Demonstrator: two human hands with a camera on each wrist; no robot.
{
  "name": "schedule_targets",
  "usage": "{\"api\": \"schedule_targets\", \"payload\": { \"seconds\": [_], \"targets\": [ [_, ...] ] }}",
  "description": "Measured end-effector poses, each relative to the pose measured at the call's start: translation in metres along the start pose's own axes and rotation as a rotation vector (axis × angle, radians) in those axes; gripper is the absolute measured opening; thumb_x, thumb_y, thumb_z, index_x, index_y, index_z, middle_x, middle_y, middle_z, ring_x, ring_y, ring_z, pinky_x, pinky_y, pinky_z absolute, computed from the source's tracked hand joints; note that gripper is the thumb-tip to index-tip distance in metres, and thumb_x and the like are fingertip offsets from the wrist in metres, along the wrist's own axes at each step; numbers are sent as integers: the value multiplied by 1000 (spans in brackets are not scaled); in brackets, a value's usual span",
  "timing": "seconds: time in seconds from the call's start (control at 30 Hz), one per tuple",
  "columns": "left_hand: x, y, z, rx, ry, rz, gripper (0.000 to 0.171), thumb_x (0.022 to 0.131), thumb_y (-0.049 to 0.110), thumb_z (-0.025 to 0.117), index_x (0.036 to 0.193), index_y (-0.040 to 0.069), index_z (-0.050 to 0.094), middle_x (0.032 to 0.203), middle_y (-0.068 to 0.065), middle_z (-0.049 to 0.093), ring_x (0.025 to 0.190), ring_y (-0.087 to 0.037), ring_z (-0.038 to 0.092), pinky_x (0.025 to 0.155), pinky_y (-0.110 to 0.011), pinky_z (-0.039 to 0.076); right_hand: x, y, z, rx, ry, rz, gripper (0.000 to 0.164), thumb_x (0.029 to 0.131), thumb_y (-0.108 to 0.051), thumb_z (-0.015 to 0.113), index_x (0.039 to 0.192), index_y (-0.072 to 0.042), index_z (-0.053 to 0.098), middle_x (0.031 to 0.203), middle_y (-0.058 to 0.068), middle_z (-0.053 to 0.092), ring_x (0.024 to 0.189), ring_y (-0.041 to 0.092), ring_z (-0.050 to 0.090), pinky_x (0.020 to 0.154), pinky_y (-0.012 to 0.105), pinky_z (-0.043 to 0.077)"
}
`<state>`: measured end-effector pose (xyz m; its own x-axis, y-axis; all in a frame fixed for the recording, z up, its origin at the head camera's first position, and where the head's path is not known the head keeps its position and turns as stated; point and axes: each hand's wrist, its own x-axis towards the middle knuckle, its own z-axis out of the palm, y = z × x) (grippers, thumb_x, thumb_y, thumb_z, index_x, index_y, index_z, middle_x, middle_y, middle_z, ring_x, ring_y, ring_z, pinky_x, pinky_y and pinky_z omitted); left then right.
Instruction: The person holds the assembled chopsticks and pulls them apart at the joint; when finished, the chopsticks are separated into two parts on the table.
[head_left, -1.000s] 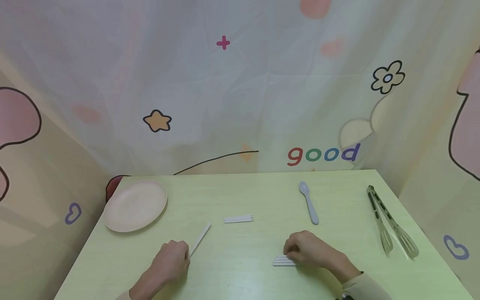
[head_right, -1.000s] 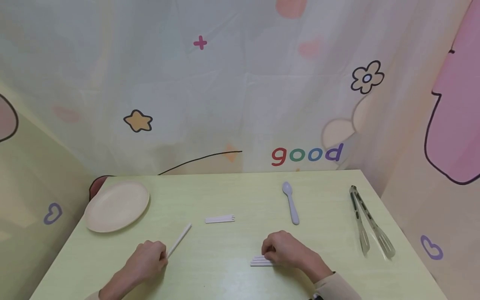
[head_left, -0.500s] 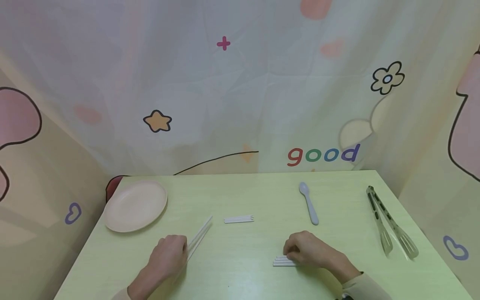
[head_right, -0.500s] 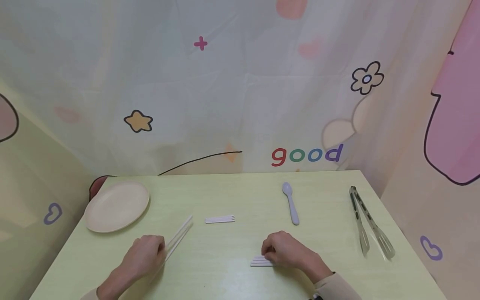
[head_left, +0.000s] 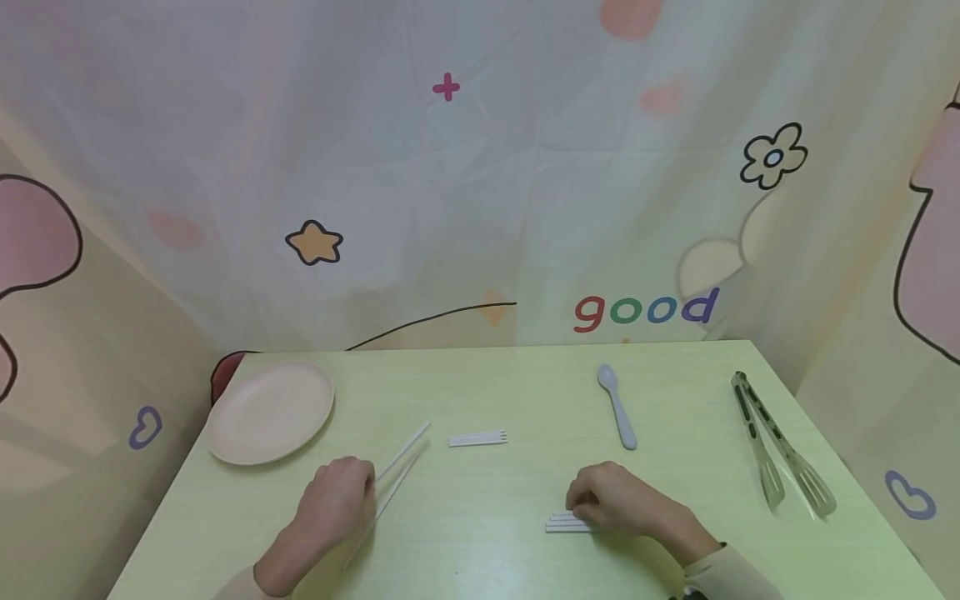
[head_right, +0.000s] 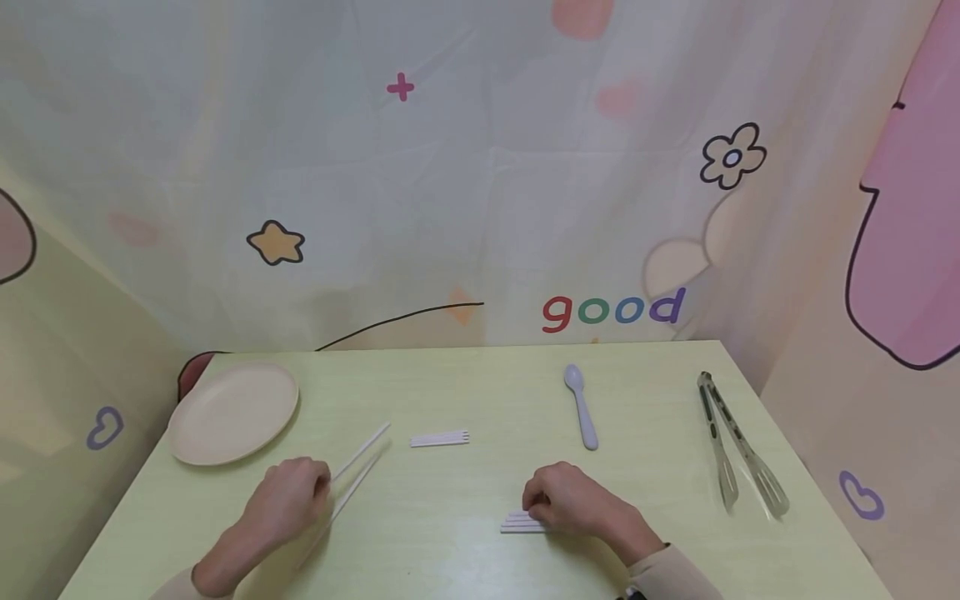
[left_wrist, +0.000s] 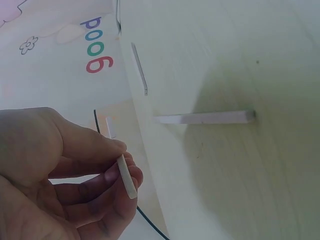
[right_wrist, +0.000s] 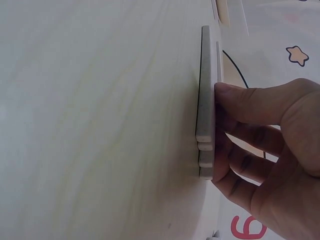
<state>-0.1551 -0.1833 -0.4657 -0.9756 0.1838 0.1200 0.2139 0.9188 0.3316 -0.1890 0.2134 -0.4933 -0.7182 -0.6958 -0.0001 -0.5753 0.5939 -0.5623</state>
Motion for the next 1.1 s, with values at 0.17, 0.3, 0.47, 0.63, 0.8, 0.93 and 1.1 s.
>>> {"api": "schedule_targets", "payload": {
  "seconds": [0.17, 0.3, 0.47, 0.63, 0.8, 0.93, 1.1],
  "targets": [
    [2, 2, -3, 31, 32, 21, 19, 81, -3, 61, 66, 10, 63, 62, 3, 51, 53, -11, 43, 42, -19, 34, 0, 1, 1, 2, -4, 7, 9, 88, -10, 69, 89, -15, 76, 86, -2, 70, 81, -1, 60, 70, 20, 52],
    [5, 5, -4, 38, 52, 44, 17, 83, -1, 63, 70, 9, 67, 64, 3, 51, 54, -10, 42, 43, -18, 34, 0, 1, 1, -2, -4, 5, 9, 88, -9, 69, 89, -15, 76, 86, -3, 70, 81, -1, 60, 70, 20, 52],
    [10, 11, -7, 53, 64, 58, 14, 85, 0, 64, 75, 8, 70, 65, 3, 51, 56, -10, 41, 43, -19, 34, 1, 0, 1, -4, -6, 0, 12, 86, -5, 68, 88, -15, 76, 85, -6, 69, 80, -1, 59, 69, 20, 51],
    [17, 18, -11, 63, 86, 77, 15, 87, 1, 64, 76, 9, 71, 66, 3, 51, 56, -11, 40, 43, -22, 33, 1, 0, 0, -18, -5, -10, 15, 84, -3, 68, 88, -15, 75, 86, -10, 68, 79, -2, 58, 69, 20, 51],
    [23, 22, -14, 46, 115, 130, 14, 86, 1, 66, 77, 9, 72, 68, 3, 54, 60, -10, 45, 47, -22, 37, 1, 0, -3, -35, 13, -25, 12, 87, -7, 67, 88, -16, 75, 86, -12, 67, 79, -3, 57, 69, 20, 51],
    [28, 22, -15, 30, 163, 201, 15, 84, -3, 67, 74, 9, 71, 67, 2, 54, 61, -10, 46, 52, -22, 39, 3, -3, -7, -62, 73, -47, 9, 88, -9, 67, 88, -15, 74, 84, -12, 66, 77, -3, 56, 69, 21, 50],
    [35, 24, -16, 5, 212, 315, 11, 80, -3, 73, 76, 7, 72, 69, 2, 57, 65, -13, 50, 58, -24, 43, 6, -7, -14, -103, 161, -44, 7, 90, -12, 67, 94, -11, 73, 86, -11, 65, 76, 0, 53, 67, 21, 49]
  ]
}}
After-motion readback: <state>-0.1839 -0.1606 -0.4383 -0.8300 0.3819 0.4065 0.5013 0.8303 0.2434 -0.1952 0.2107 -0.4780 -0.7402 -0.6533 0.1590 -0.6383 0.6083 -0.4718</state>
